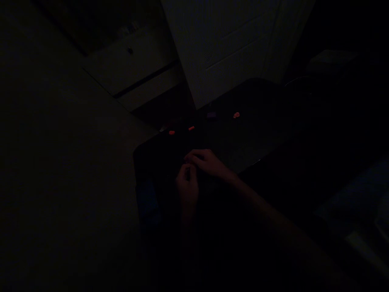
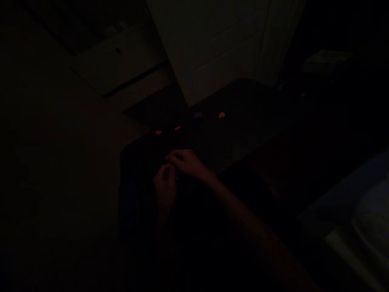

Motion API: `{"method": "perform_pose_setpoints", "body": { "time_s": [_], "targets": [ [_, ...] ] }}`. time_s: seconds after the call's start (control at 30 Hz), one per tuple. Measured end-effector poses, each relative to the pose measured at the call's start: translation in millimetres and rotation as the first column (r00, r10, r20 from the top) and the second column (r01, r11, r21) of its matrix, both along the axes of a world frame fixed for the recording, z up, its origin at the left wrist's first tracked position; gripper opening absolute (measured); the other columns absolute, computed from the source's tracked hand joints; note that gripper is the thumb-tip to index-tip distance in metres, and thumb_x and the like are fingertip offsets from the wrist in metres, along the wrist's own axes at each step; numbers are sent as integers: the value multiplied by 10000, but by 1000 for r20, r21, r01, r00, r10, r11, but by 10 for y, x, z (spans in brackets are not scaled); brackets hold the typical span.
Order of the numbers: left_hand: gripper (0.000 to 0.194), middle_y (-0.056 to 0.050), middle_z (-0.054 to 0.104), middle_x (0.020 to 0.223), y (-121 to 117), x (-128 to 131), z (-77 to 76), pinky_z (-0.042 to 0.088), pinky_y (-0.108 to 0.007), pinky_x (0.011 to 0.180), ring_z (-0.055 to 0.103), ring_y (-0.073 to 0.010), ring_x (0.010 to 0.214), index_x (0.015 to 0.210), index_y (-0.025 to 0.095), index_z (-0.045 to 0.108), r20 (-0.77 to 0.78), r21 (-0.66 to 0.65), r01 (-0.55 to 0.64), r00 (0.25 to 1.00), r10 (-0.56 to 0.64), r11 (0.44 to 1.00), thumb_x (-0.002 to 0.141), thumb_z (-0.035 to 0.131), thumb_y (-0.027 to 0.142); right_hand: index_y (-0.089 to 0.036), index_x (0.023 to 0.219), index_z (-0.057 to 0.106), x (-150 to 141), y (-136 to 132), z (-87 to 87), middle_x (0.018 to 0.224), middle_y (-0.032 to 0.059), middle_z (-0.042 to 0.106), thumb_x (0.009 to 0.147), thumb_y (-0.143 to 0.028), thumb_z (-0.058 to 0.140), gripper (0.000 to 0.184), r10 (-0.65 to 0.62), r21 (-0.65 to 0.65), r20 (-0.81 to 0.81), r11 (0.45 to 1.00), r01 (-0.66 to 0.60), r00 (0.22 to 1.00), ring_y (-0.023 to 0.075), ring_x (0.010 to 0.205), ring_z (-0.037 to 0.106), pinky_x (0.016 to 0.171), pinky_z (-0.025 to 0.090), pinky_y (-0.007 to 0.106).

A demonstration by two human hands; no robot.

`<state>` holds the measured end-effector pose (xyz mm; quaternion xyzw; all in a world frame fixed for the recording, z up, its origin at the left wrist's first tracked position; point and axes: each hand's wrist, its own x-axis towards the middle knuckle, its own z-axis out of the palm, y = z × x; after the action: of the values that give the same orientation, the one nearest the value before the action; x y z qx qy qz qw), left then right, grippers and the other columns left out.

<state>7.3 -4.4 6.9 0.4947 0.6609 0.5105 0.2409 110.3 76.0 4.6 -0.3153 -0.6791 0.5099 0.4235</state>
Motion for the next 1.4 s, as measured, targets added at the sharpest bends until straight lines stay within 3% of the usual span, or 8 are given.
{"method": "perform_pose_setpoints", "body": {
  "time_s": [0.77, 1.4],
  "targets": [
    [191, 22, 589, 689, -2, -12, -14, 429, -221, 601, 554, -129, 638, 817, 198, 622, -10, -14, -3, 1000, 2, 1000, 919, 561, 348, -167, 940, 762, -4, -1, 15, 938, 39, 772, 954, -232, 547, 225, -5, -22, 16, 1000, 6, 1000, 167, 881, 702, 800, 499, 262],
    [195, -17, 673, 772, 6, -30, -38, 492, -264, 690, 648, -177, 755, 839, 199, 661, -29, 2, -13, 999, 13, 1000, 906, 566, 355, -171, 944, 762, -19, -3, 13, 915, 35, 772, 956, -246, 544, 231, -4, -24, 10, 1000, 4, 1000, 169, 871, 710, 780, 501, 261]
  ]
}}
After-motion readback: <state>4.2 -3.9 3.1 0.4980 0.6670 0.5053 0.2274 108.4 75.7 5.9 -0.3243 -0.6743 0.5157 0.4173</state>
